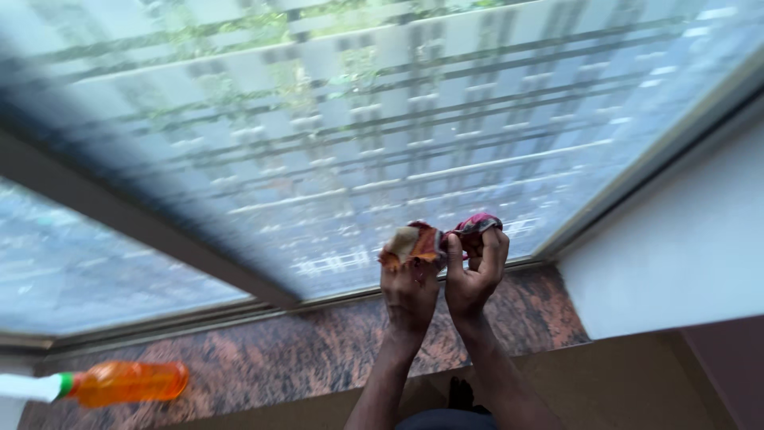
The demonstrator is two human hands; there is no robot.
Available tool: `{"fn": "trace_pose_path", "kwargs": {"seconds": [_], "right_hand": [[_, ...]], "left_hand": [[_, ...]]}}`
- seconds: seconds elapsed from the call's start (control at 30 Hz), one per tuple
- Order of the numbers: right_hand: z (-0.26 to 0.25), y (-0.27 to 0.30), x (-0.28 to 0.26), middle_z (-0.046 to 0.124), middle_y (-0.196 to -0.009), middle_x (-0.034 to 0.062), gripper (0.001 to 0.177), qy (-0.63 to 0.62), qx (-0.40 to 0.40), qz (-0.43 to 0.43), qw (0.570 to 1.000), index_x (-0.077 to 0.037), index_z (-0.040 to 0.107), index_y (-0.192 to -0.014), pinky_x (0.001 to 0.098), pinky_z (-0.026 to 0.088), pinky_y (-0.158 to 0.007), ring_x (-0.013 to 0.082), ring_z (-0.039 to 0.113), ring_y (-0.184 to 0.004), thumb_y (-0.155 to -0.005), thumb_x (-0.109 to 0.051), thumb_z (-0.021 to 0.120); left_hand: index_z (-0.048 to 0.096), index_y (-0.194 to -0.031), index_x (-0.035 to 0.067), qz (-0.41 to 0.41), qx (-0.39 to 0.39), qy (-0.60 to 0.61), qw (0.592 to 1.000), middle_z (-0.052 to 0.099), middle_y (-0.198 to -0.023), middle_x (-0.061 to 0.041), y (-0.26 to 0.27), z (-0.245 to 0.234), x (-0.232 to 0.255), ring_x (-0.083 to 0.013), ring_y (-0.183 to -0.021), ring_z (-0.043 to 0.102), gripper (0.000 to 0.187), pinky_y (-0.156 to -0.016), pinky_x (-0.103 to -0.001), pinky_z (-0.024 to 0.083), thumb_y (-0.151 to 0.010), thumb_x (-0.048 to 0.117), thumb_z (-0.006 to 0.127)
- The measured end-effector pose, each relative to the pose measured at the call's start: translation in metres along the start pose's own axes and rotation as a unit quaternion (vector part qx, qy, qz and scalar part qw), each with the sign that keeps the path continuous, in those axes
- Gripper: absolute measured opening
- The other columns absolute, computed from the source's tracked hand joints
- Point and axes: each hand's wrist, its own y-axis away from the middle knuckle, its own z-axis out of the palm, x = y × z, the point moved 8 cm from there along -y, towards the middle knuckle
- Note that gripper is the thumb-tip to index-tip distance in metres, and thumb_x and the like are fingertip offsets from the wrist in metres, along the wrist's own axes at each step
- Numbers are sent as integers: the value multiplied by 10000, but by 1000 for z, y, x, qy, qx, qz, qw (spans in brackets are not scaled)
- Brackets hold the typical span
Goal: The person wipes a large glass window with a patterned cloth, moving both hands across the surface in repeated strokes. A spray bottle is visible on the windowsill, but the person does not spray during the clip.
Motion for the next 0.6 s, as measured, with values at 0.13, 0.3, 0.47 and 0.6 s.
{"fn": "trace_pose_path", "kwargs": {"seconds": [0.13, 0.3, 0.47, 0.6], "right_hand": [[65, 44, -48, 506, -1227, 114, 418, 19, -43, -36, 998, 63, 559, -1335, 275, 544, -714, 144, 614, -915, -964, -8, 737], [147, 109, -101, 524, -1169, 139, 398, 19, -106, -107, 988, 59, 574, -1303, 330, 547, -756, 223, 595, -969, -943, 9, 736], [213, 164, -142, 576, -1097, 149, 320, 19, -188, -182, 965, 51, 637, -1192, 377, 551, -788, 290, 619, -985, -891, 30, 745], [233, 176, -143, 596, -1097, 166, 311, -25, -250, -111, 962, 81, 659, -1213, 344, 582, -726, 261, 671, -917, -909, 61, 720]], "left_hand": [[703, -1141, 10, -61, 69, -34, 995, 715, -1114, -196, 7, -82, -60, -400, -1073, 682, 350, -1015, -511, 505, -814, 116, 772], [688, -1148, -7, -147, 137, -58, 978, 707, -1114, -203, 13, -179, -122, -393, -1061, 693, 266, -956, -464, 532, -916, 110, 744], [717, -1091, 6, -156, 201, -49, 966, 753, -1041, -152, 10, -263, -148, -314, -966, 744, 219, -887, -413, 579, -903, 116, 744], [734, -1084, 6, -161, 231, -60, 958, 762, -1046, -153, 7, -279, -146, -289, -951, 760, 214, -835, -395, 606, -900, 111, 763]]}}
